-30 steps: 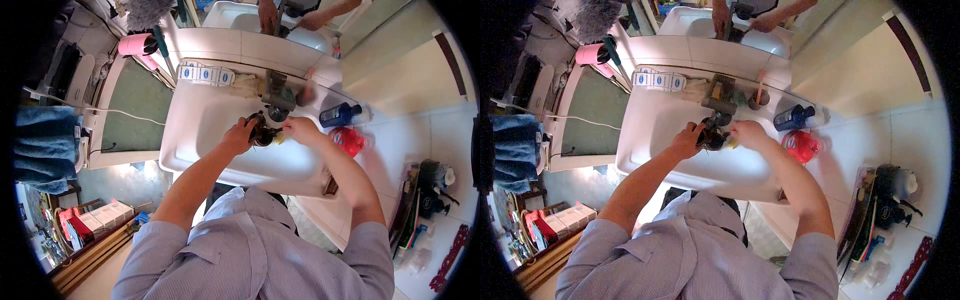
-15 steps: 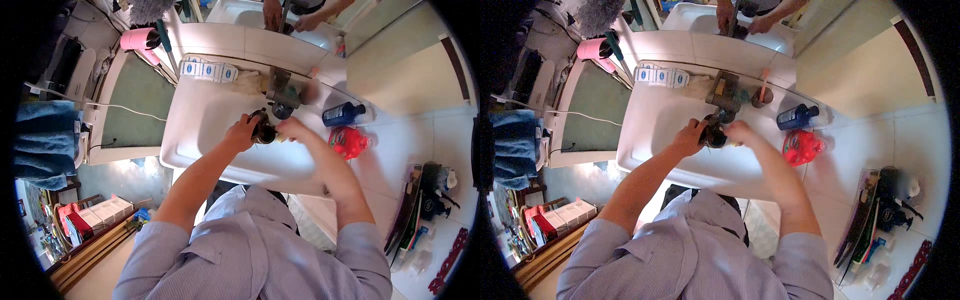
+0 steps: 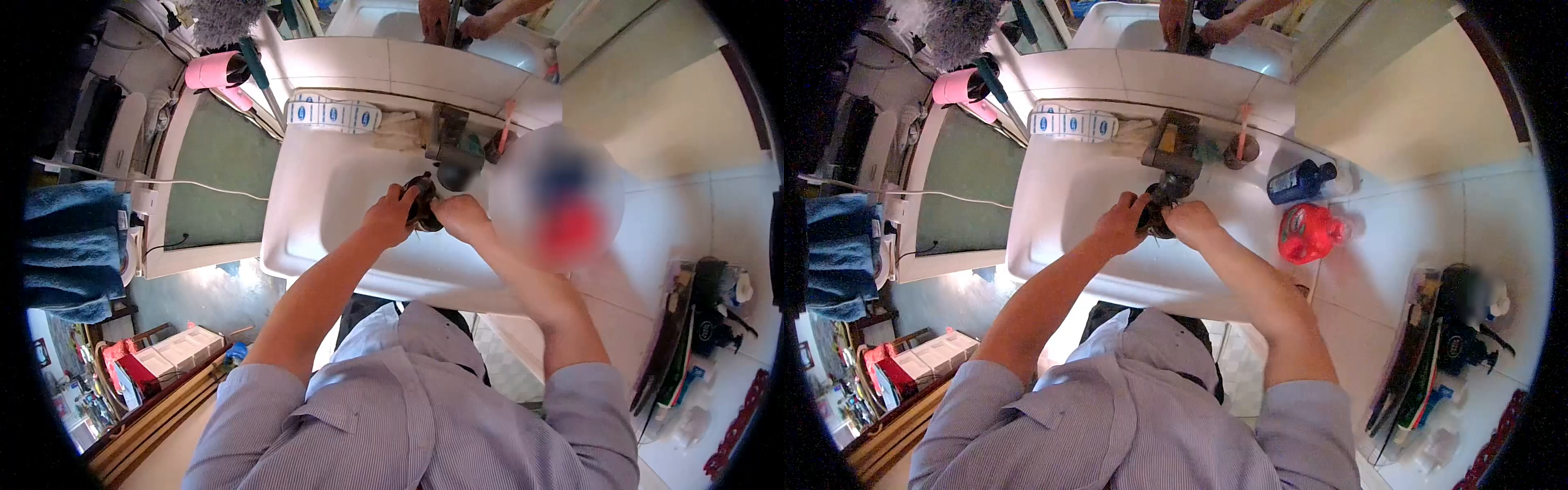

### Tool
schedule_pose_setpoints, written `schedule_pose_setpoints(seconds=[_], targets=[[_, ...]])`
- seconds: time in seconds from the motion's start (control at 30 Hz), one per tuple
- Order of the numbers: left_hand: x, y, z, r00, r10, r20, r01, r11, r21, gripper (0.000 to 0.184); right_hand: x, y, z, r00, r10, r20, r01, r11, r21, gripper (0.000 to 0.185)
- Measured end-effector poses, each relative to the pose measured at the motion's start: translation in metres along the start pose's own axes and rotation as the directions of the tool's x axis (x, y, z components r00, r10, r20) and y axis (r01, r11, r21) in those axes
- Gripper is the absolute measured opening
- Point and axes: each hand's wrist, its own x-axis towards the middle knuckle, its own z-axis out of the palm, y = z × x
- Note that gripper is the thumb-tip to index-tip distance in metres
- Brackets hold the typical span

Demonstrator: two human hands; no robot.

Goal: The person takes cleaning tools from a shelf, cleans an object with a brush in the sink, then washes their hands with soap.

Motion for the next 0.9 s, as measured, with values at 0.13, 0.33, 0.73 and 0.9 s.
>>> schedule_pose_setpoints(seconds=[0.13, 0.33, 0.73, 0.9], targets=[[-0.001, -0.003, 0.003, 0.999, 0.03, -0.034, -0.03, 1.0, -0.006, 0.068, 0.003, 0.005, 0.022, 0.972, 0.235, 0.029, -0.232, 0.92, 0.317, 0.017], [0.0, -0.007, 0.008, 0.998, 0.034, -0.046, -0.034, 0.999, 0.002, 0.066, -0.022, 0.06, -0.013, 0.791, 0.405, 0.459, -0.571, 0.216, 0.792, 0.025], [-0.001, 0.004, -0.006, 0.999, -0.012, 0.046, 0.011, 1.0, 0.011, 0.069, -0.016, 0.009, -0.027, 0.999, 0.028, 0.043, -0.031, 0.997, 0.067, 0.019], [0.004, -0.01, 0.01, 0.999, 0.025, -0.032, -0.025, 1.0, -0.002, 0.07, 0.003, -0.005, 0.013, 0.988, 0.116, 0.1, -0.122, 0.991, 0.055, 0.013]])
